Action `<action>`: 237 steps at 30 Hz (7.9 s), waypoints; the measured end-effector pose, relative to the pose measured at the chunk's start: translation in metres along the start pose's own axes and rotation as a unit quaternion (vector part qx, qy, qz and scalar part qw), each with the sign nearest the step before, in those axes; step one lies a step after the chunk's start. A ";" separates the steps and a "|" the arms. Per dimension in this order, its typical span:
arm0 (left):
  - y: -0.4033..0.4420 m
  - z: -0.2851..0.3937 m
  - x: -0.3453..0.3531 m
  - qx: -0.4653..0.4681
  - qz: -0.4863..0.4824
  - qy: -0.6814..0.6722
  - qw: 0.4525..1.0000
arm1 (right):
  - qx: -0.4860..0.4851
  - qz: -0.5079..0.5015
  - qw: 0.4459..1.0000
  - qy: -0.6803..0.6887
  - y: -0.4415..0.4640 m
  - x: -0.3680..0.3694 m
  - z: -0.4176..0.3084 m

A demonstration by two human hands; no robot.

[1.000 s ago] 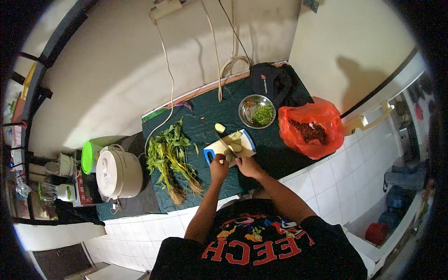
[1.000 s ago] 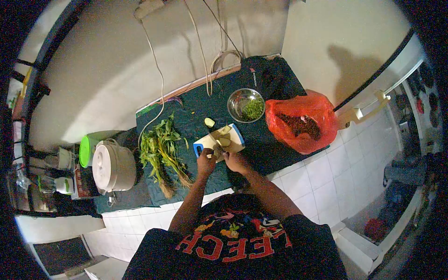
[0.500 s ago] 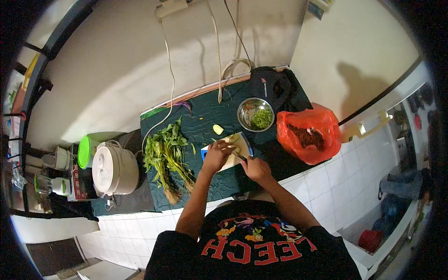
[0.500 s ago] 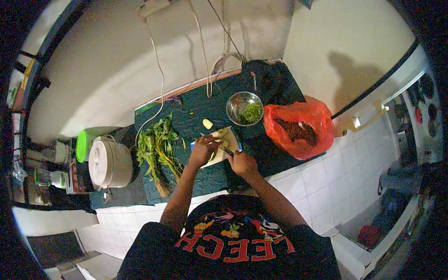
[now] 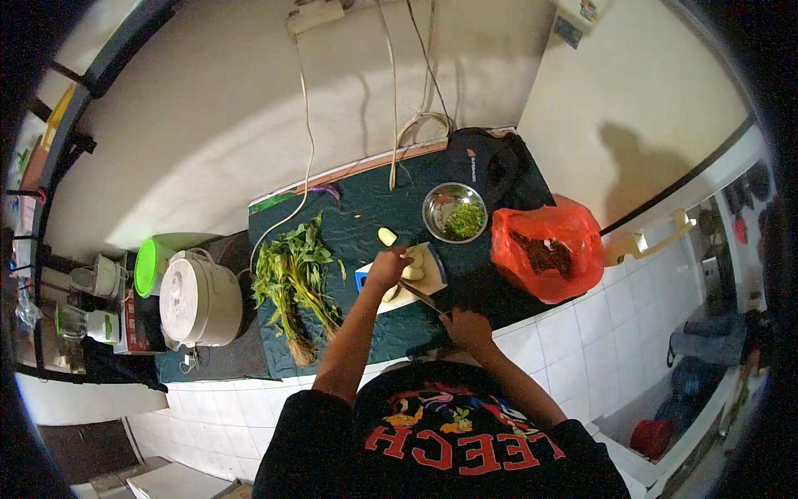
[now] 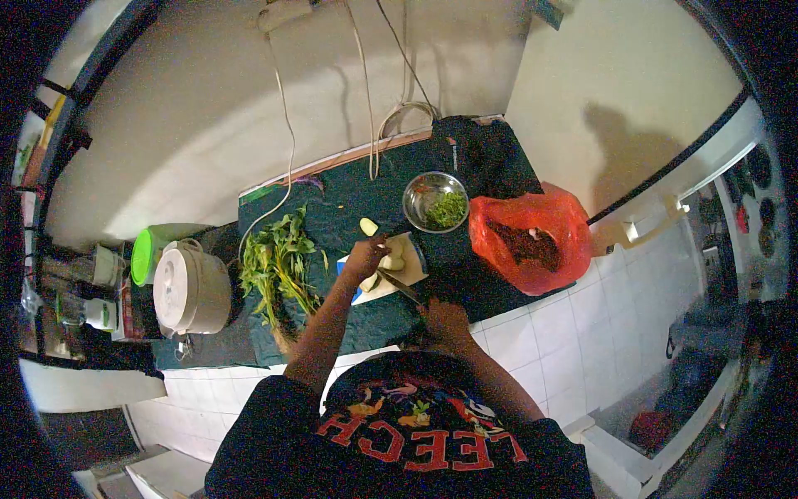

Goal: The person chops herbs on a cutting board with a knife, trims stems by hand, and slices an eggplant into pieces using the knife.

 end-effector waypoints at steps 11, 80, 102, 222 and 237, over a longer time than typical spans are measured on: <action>-0.102 -0.063 0.006 -0.060 0.091 0.065 0.992 | 0.077 -0.011 0.982 0.174 -0.023 0.054 0.009; -0.070 -0.046 0.026 -0.149 0.259 -0.051 0.953 | -0.098 0.127 0.971 0.178 0.045 0.066 -0.077; -0.075 -0.045 0.016 -0.159 0.247 -0.047 0.955 | -0.110 0.134 0.969 0.175 0.047 0.085 -0.078; -0.090 -0.040 0.033 -0.188 0.142 0.057 0.970 | 0.036 -0.040 0.972 0.229 0.008 0.092 -0.018; -0.085 -0.058 0.063 -0.142 0.174 -0.301 0.927 | 0.062 -0.001 0.969 0.240 0.008 0.080 -0.034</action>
Point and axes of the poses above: each hand's wrist, its own y-axis towards the middle knuckle, its own x-axis out of the palm, z = x × y, the point moved 2 cm from there along y, towards the middle knuckle, and after that the axes turned 2 degrees about z, right-handed, at the moved point
